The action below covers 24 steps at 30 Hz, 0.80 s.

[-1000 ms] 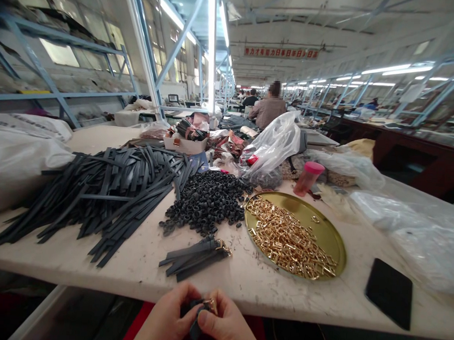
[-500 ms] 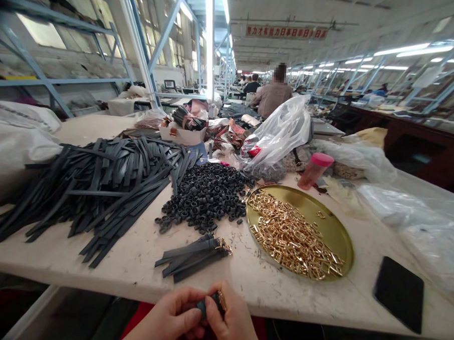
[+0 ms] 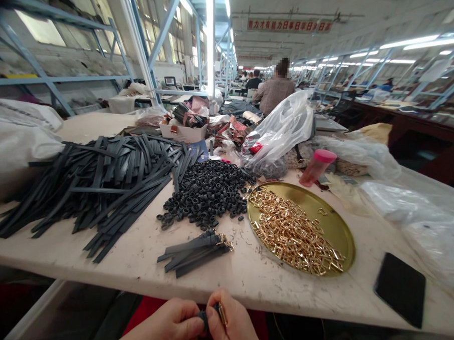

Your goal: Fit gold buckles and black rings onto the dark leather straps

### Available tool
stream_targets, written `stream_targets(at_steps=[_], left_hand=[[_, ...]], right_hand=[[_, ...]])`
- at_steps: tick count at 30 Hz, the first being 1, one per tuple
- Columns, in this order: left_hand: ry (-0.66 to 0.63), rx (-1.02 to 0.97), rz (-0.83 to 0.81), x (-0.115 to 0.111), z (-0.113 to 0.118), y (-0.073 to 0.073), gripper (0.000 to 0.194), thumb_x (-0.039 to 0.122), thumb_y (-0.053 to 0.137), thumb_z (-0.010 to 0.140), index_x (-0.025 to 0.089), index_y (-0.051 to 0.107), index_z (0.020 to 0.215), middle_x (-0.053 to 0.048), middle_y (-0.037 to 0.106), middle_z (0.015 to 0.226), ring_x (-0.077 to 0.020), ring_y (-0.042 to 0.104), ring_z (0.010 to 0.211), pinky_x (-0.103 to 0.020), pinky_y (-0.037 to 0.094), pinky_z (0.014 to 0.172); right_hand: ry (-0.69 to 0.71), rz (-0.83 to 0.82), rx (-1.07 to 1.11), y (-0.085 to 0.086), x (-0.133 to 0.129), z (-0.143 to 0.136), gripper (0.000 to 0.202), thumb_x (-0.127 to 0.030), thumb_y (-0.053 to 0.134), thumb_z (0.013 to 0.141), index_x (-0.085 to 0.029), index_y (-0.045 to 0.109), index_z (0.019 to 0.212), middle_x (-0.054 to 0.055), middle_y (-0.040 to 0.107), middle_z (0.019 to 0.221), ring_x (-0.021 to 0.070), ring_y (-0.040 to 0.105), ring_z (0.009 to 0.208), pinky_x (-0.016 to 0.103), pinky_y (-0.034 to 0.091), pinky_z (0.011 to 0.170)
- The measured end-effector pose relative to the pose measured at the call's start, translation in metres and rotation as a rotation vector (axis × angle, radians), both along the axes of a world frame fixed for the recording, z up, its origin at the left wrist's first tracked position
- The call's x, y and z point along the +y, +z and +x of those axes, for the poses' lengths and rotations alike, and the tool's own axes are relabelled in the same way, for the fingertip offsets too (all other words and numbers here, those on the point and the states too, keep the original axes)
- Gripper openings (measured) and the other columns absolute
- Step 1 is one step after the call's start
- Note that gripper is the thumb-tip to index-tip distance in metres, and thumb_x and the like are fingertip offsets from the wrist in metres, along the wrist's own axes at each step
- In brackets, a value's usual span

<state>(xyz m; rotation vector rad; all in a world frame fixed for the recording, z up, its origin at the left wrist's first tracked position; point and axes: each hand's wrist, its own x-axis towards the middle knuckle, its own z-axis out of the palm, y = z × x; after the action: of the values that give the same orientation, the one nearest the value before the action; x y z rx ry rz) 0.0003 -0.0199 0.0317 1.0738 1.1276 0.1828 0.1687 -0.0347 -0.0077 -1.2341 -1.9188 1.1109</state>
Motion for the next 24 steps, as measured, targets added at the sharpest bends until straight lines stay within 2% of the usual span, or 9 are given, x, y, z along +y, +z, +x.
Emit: stream_targets(at_steps=[3, 6, 11, 15, 18, 19, 21, 24], left_hand=[[0.018, 0.022, 0.002, -0.005, 0.003, 0.002, 0.01, 0.024, 0.048, 0.064, 0.015, 0.053, 0.061, 0.003, 0.053, 0.048, -0.0069, 0.044, 0.04, -0.015, 0.027, 0.037], [0.012, 0.039, 0.014, -0.007, 0.003, 0.009, 0.009, 0.024, 0.048, 0.065, 0.016, 0.05, 0.062, 0.004, 0.052, 0.048, -0.0075, 0.045, 0.04, -0.015, 0.028, 0.038], [-0.095, 0.02, 0.068, -0.009, 0.002, 0.02, 0.013, 0.017, 0.039, 0.068, 0.014, 0.051, 0.064, 0.003, 0.053, 0.052, -0.0068, 0.046, 0.043, -0.016, 0.034, 0.042], [-0.128, 0.045, 0.16, -0.01, 0.002, 0.023, 0.018, 0.023, 0.038, 0.076, 0.014, 0.052, 0.07, 0.004, 0.049, 0.051, -0.0065, 0.045, 0.041, -0.015, 0.034, 0.041], [-0.22, 0.109, 0.238, -0.01, -0.001, 0.028, 0.023, 0.027, 0.036, 0.079, 0.014, 0.055, 0.074, 0.003, 0.053, 0.055, -0.0081, 0.05, 0.045, -0.015, 0.034, 0.041], [-0.252, 0.139, 0.281, -0.008, -0.002, 0.03, 0.025, 0.026, 0.035, 0.08, 0.015, 0.056, 0.076, 0.002, 0.056, 0.057, -0.0088, 0.052, 0.047, -0.015, 0.035, 0.041], [-0.298, 0.28, 0.487, 0.001, -0.003, 0.033, 0.027, 0.027, 0.033, 0.082, 0.017, 0.058, 0.078, 0.0, 0.061, 0.063, -0.0109, 0.057, 0.052, -0.017, 0.04, 0.046], [-0.272, 0.583, 0.886, 0.027, -0.002, 0.032, 0.028, 0.032, 0.035, 0.084, 0.019, 0.06, 0.083, -0.004, 0.066, 0.083, -0.0182, 0.061, 0.078, -0.026, 0.045, 0.07]], right_hand=[[0.05, 0.125, -0.12, 0.003, -0.003, 0.002, 0.02, -0.033, 0.033, 0.086, -0.021, 0.046, 0.077, -0.002, 0.051, 0.06, 0.0128, 0.048, 0.052, 0.023, 0.036, 0.05], [0.016, 0.213, -0.175, 0.003, -0.007, 0.003, 0.021, -0.033, 0.033, 0.086, -0.021, 0.047, 0.076, -0.002, 0.051, 0.057, 0.0132, 0.048, 0.05, 0.024, 0.034, 0.048], [-0.013, 0.121, -0.023, 0.002, -0.011, -0.002, 0.025, -0.036, 0.029, 0.089, -0.021, 0.048, 0.087, 0.0, 0.056, 0.063, 0.0137, 0.053, 0.055, 0.023, 0.04, 0.052], [-0.039, 0.122, 0.067, 0.003, -0.013, -0.008, 0.027, -0.037, 0.027, 0.09, -0.02, 0.048, 0.091, 0.002, 0.059, 0.068, 0.0146, 0.056, 0.06, 0.023, 0.043, 0.056], [-0.005, 0.137, 0.082, 0.007, -0.013, -0.012, 0.029, -0.038, 0.028, 0.09, -0.02, 0.05, 0.092, 0.003, 0.062, 0.072, 0.0155, 0.059, 0.064, 0.024, 0.045, 0.059], [-0.009, 0.134, 0.092, 0.008, -0.012, -0.014, 0.029, -0.038, 0.028, 0.09, -0.02, 0.05, 0.094, 0.003, 0.062, 0.072, 0.0157, 0.059, 0.065, 0.024, 0.045, 0.059], [-0.078, 0.138, 0.102, 0.012, -0.004, -0.017, 0.03, -0.037, 0.027, 0.091, -0.02, 0.05, 0.098, 0.004, 0.064, 0.075, 0.0161, 0.061, 0.069, 0.025, 0.047, 0.061], [-0.252, 0.235, 0.007, 0.017, 0.027, -0.019, 0.031, -0.035, 0.029, 0.09, -0.019, 0.053, 0.099, 0.006, 0.066, 0.085, 0.0179, 0.062, 0.079, 0.028, 0.048, 0.069]])
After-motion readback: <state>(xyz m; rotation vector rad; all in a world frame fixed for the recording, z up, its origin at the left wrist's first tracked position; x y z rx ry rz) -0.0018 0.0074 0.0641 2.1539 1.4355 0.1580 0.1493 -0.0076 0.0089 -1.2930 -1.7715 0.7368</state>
